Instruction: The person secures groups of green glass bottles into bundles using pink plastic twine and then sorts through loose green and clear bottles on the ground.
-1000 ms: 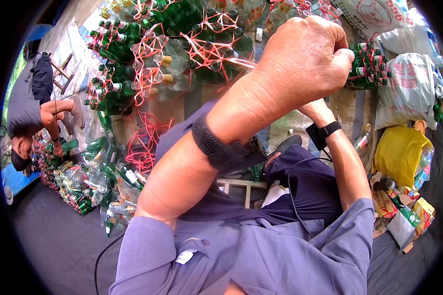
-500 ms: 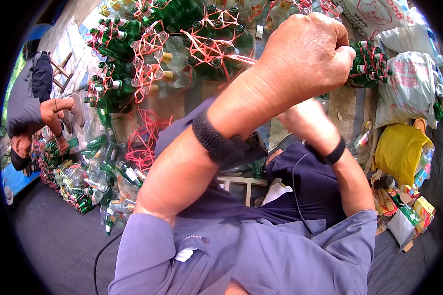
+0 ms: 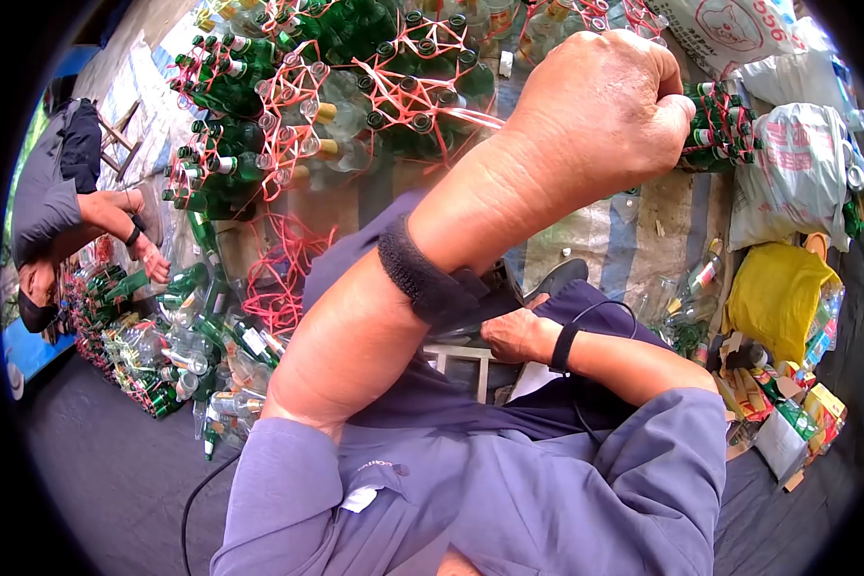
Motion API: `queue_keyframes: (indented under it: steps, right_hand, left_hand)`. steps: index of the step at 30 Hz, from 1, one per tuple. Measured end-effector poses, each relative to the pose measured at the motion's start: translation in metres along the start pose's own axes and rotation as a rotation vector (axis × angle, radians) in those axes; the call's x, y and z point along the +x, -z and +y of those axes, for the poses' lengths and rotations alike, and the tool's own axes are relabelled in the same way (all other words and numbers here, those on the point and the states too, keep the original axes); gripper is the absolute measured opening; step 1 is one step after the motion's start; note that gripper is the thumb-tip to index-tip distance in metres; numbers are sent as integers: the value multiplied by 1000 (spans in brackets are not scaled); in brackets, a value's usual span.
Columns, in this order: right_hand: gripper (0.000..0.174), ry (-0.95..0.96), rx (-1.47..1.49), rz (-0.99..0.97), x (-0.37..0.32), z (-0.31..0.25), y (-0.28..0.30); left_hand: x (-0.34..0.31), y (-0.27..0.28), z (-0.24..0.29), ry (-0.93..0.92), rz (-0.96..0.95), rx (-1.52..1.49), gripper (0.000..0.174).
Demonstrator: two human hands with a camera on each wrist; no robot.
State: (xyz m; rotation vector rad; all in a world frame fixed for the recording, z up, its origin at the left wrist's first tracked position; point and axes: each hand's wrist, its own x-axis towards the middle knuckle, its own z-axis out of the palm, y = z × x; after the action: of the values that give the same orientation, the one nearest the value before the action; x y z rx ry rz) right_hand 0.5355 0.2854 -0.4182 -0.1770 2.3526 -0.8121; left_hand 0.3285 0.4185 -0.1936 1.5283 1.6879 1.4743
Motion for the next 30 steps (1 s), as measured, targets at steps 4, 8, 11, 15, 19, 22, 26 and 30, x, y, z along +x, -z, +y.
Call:
queue_keyframes:
  steps: [4,8,11,15,19,22,26,30]
  right_hand:
    - [13,9,-28,118,10,16,-19]
    - [13,73,-41,324,12,33,7]
    - [15,-57,13,194,-3,29,69]
    - [15,-100,-64,411,-18,40,106]
    - [11,-63,-69,691,-8,86,95]
    - [14,-123,-37,807,-11,102,110]
    - [17,-177,10,888,-13,119,117]
    - [17,-230,117,926,-13,125,114]
  left_hand:
    - [-1,-1,1,7,7,-2,22]
    - [1,3,3,35,6,-4,22]
    - [1,3,1,0,17,-6,22]
    - [2,4,1,24,4,-20,22]
    - [3,1,-2,-6,16,23,22]
    - [3,0,-5,-17,15,48,22]
    - [3,1,-3,-22,12,65,23]
    - [2,0,-4,-39,10,72,23]
